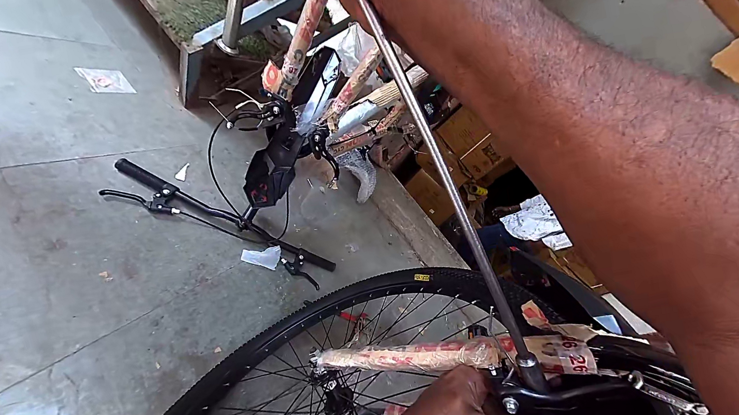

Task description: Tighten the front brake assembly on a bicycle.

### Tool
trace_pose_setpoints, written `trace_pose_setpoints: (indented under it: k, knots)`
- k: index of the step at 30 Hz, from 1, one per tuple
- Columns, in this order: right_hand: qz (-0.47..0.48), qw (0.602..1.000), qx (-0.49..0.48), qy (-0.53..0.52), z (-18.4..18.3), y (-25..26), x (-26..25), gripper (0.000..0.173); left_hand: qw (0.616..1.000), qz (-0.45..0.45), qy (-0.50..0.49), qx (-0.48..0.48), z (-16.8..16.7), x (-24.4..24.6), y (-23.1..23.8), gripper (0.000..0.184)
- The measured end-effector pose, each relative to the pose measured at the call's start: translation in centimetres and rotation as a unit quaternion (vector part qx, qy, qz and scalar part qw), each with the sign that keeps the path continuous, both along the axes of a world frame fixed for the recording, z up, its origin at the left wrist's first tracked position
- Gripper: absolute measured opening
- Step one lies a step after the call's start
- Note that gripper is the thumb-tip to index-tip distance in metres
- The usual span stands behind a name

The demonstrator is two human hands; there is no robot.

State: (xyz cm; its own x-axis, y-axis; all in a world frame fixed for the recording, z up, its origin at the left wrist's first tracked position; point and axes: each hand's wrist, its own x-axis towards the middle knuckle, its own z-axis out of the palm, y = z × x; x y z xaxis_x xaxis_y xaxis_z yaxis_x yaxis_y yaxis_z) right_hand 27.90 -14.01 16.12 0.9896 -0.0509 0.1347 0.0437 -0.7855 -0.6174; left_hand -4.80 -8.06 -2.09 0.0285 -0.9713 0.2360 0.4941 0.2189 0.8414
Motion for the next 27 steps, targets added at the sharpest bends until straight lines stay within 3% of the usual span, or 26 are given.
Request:
trace_pose_setpoints:
  k: [4,8,10,11,13,15,18,20,27]
  knots:
    - [0.000,0.976,-0.208,0.065,-1.6,0.3,5.3,0.007,1.000,0.005,0.007,-0.008,-0.2,-0.1,-0.1,0.025]
    - [0.008,0.959,-0.272,0.072,-2.4,-0.7,6.4,0.012,1.000,0.004,0.010,-0.013,-0.3,-0.2,-0.1,0.025]
    - [-0.001,0.968,-0.247,0.053,-1.5,0.2,4.5,0.008,0.999,-0.009,0.015,-0.026,-0.4,-0.1,-0.2,0.024]
    - [0.004,0.983,-0.183,0.005,-0.7,0.7,2.5,0.008,0.999,-0.015,0.018,-0.033,-0.4,0.0,-0.3,0.024]
    - [0.048,0.997,0.000,-0.055,1.1,1.2,-1.8,0.024,0.999,-0.023,0.019,-0.044,-0.4,0.3,-0.3,0.025]
    - [0.062,0.987,0.135,-0.060,1.5,0.3,-3.3,0.027,0.998,-0.024,0.016,-0.049,-0.5,0.4,-0.3,0.026]
    - [0.064,0.968,0.232,-0.065,1.3,-1.7,-3.7,0.030,0.998,-0.020,0.015,-0.058,-0.6,0.2,-0.3,0.025]
    - [0.073,0.970,0.221,-0.071,1.1,-2.2,-3.7,0.030,0.998,-0.018,0.013,-0.061,-0.7,0.0,-0.2,0.026]
    - [-0.007,0.997,0.005,-0.074,1.5,-0.2,-3.1,0.032,0.999,-0.008,0.015,-0.027,-0.5,-0.2,-0.2,0.023]
